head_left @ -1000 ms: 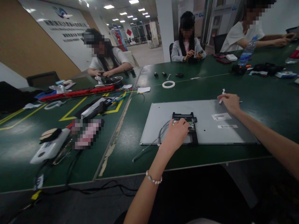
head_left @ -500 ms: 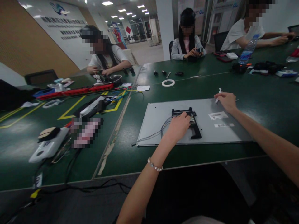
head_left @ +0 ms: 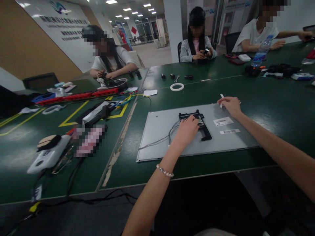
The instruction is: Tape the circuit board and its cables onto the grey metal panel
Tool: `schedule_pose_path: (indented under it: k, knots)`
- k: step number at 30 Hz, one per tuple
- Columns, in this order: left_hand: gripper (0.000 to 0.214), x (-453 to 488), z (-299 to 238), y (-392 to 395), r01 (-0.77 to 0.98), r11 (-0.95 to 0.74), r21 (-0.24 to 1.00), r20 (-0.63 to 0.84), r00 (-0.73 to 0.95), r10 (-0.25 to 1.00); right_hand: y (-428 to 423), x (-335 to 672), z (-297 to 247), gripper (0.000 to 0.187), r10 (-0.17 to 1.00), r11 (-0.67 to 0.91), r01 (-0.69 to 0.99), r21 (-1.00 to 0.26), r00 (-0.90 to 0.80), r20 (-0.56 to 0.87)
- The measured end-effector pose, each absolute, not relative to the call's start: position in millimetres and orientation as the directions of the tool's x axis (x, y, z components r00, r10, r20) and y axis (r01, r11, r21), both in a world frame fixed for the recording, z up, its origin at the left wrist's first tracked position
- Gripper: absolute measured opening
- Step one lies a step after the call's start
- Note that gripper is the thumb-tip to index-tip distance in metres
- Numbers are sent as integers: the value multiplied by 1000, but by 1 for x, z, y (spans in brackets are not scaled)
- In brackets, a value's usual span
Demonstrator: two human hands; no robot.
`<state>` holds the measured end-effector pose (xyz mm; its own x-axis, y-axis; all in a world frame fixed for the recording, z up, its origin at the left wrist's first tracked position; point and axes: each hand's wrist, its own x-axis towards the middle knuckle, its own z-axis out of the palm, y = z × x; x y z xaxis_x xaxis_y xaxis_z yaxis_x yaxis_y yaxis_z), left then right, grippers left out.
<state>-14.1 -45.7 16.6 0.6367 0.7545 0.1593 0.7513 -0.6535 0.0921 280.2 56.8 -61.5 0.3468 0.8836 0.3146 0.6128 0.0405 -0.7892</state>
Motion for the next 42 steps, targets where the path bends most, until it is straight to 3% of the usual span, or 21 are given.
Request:
schedule_pose_path:
  k: [4,8,20,23,30,38,42]
  knots:
    - [20,-18,16,-42,754,-647,110,155,630,761,61,272,-62,28,886,46,591,-805,349,307]
    - [20,-20,15,-41,758,-641,123,152,624,767,64,266,-63,25,892,75,450,-890,368,261]
    - [23,-24,10,-43,752,-647,127,195,620,760,37,256,-26,19,946,209,223,-952,200,254]
    - [28,-23,9,-46,758,-640,123,217,609,763,21,254,-19,20,952,194,272,-943,179,247]
    - [50,-13,9,-61,792,-609,51,261,578,773,20,269,-36,18,888,125,255,-959,403,223]
    - [55,-9,4,-67,786,-616,47,261,586,767,20,256,-54,24,918,74,597,-799,273,288]
    - [56,-18,10,-58,863,-499,83,280,460,842,16,252,-54,20,927,71,708,-703,214,308]
